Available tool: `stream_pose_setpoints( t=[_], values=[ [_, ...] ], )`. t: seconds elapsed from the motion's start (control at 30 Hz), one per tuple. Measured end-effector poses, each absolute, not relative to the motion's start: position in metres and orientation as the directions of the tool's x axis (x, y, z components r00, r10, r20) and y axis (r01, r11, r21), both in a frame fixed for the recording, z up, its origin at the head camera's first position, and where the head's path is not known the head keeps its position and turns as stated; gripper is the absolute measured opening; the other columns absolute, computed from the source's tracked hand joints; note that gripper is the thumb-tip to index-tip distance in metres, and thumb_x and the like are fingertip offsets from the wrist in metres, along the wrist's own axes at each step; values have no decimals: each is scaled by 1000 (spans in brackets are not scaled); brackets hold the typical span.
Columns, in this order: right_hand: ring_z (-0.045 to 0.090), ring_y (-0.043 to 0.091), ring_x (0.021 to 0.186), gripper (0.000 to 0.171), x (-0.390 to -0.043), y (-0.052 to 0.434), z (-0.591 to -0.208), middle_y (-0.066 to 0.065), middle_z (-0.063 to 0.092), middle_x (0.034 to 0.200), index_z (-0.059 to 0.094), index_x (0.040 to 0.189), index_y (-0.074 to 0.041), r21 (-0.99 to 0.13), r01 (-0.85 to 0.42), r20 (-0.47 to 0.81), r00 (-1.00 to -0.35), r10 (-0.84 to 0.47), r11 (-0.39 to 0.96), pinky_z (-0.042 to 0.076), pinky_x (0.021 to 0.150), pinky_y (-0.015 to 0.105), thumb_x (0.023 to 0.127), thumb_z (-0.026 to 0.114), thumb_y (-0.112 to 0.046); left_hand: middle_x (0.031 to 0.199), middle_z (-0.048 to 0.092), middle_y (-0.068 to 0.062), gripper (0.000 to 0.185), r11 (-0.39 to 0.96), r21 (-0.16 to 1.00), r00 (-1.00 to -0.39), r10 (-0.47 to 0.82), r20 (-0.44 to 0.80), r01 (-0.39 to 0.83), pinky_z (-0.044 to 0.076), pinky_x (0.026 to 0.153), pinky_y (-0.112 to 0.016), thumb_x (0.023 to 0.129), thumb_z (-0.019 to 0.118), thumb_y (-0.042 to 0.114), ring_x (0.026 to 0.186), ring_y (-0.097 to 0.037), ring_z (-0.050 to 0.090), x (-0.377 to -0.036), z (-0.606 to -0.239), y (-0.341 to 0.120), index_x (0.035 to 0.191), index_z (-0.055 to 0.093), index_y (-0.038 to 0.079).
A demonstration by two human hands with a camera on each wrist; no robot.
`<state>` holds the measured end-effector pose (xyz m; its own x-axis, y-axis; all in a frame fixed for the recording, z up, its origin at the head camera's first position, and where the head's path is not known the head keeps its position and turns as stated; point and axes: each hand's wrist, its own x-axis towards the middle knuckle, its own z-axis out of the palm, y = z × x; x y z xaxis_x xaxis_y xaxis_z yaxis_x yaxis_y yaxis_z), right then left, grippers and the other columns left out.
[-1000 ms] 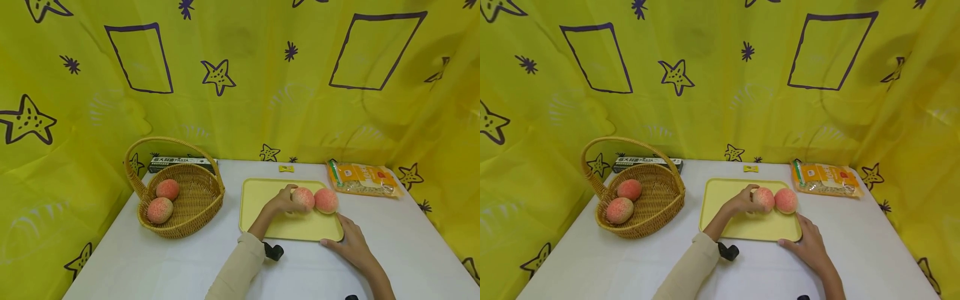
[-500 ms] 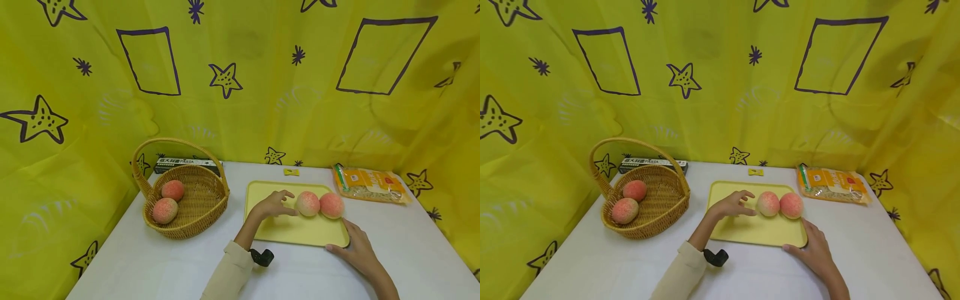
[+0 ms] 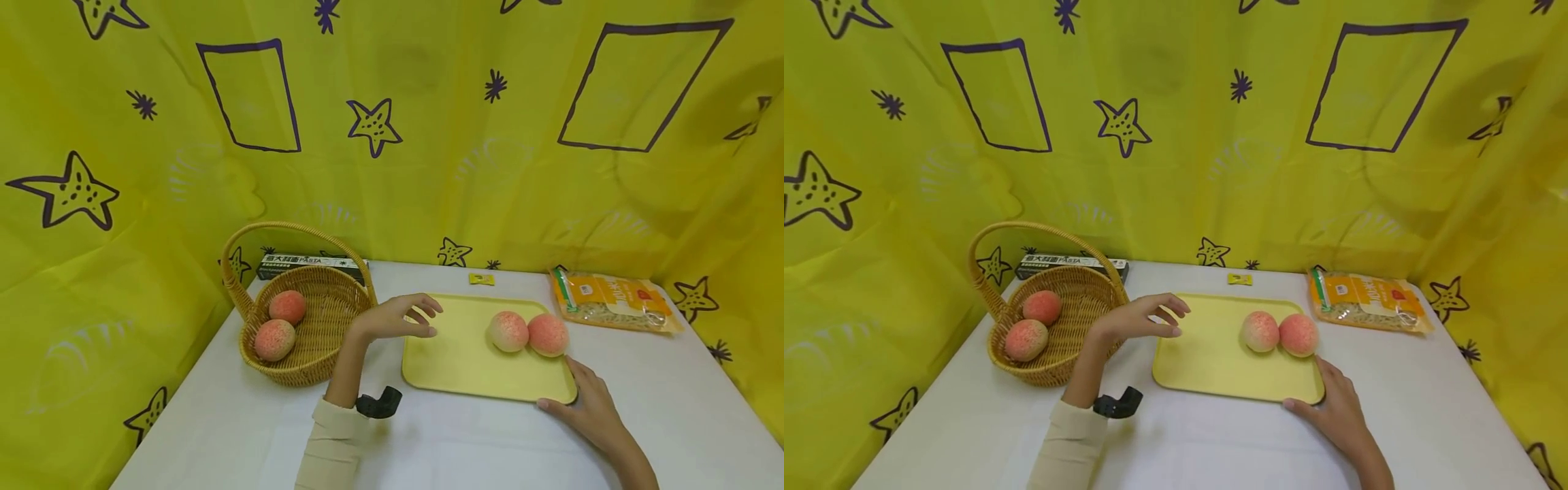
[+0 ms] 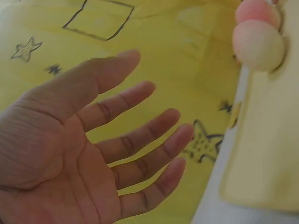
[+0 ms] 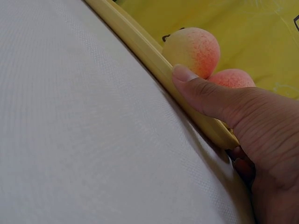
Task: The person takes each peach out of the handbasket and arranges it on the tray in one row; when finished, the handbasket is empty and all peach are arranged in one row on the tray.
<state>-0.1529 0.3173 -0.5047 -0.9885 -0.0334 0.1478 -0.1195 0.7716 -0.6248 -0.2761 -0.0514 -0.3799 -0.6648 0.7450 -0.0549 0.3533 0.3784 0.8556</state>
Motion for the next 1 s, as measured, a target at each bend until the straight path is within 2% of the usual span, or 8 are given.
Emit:
stream_pose_setpoints(
  t=[0.13,0.23,0.37,0.47,0.57,0.73,0.9,1.0],
  values=[
    [31,58,124,103,-153,316,-506,42,31,142,20,149,12,-622,-117,142,-989,-36,775,28,93,72,80,78,-37,132,55,-15,38,346,877,-716,698,-4,333,47,99,-38,95,63,15,121,-32,56,-275,-373,-81,131,54,5],
    [32,58,124,102,-153,315,-506,42,31,143,21,149,13,-621,-115,136,-990,-37,775,28,93,71,80,78,-37,131,56,-19,35,326,889,-741,671,21,320,48,98,-39,96,60,12,120,-33,56,-273,-369,-101,130,54,2],
    [30,59,125,103,-153,315,-506,42,30,143,20,149,13,-626,-112,130,-991,-39,772,28,94,73,80,78,-37,124,61,-20,32,314,899,-759,650,31,305,51,95,-37,98,60,15,114,-27,60,-271,-364,-127,127,54,4],
    [29,61,125,103,-154,316,-506,42,30,143,20,149,13,-627,-117,134,-990,-42,770,27,94,73,80,78,-36,120,62,-16,34,324,904,-815,578,46,281,50,96,-38,97,61,21,110,-23,60,-270,-361,-144,127,55,4],
    [29,61,125,103,-154,316,-505,43,30,143,19,149,12,-633,-117,130,-991,-44,765,27,94,73,81,78,-36,123,59,-18,39,344,905,-888,455,72,249,47,98,-44,98,61,22,112,-27,58,-271,-360,-158,128,54,-1],
    [28,61,126,103,-154,318,-502,42,29,144,18,149,13,-637,-111,121,-992,-43,763,27,95,73,81,78,-36,134,51,-21,43,384,920,-989,146,23,78,41,104,-53,97,62,22,123,-37,50,-281,-361,-173,132,50,0],
    [28,62,125,102,-154,319,-503,43,29,143,18,149,14,-636,-120,131,-990,-47,762,26,95,74,82,77,-35,144,42,-24,49,393,913,-990,-126,-66,-111,37,107,-55,95,63,21,131,-42,42,-291,-368,-184,137,46,3],
    [29,62,125,101,-155,319,-502,43,30,143,20,149,13,-638,-132,147,-988,-48,758,27,94,74,81,78,-34,144,42,-26,50,433,890,-977,-204,-56,-141,39,105,-55,95,64,21,130,-44,43,-295,-373,-190,137,47,1]
  ],
)
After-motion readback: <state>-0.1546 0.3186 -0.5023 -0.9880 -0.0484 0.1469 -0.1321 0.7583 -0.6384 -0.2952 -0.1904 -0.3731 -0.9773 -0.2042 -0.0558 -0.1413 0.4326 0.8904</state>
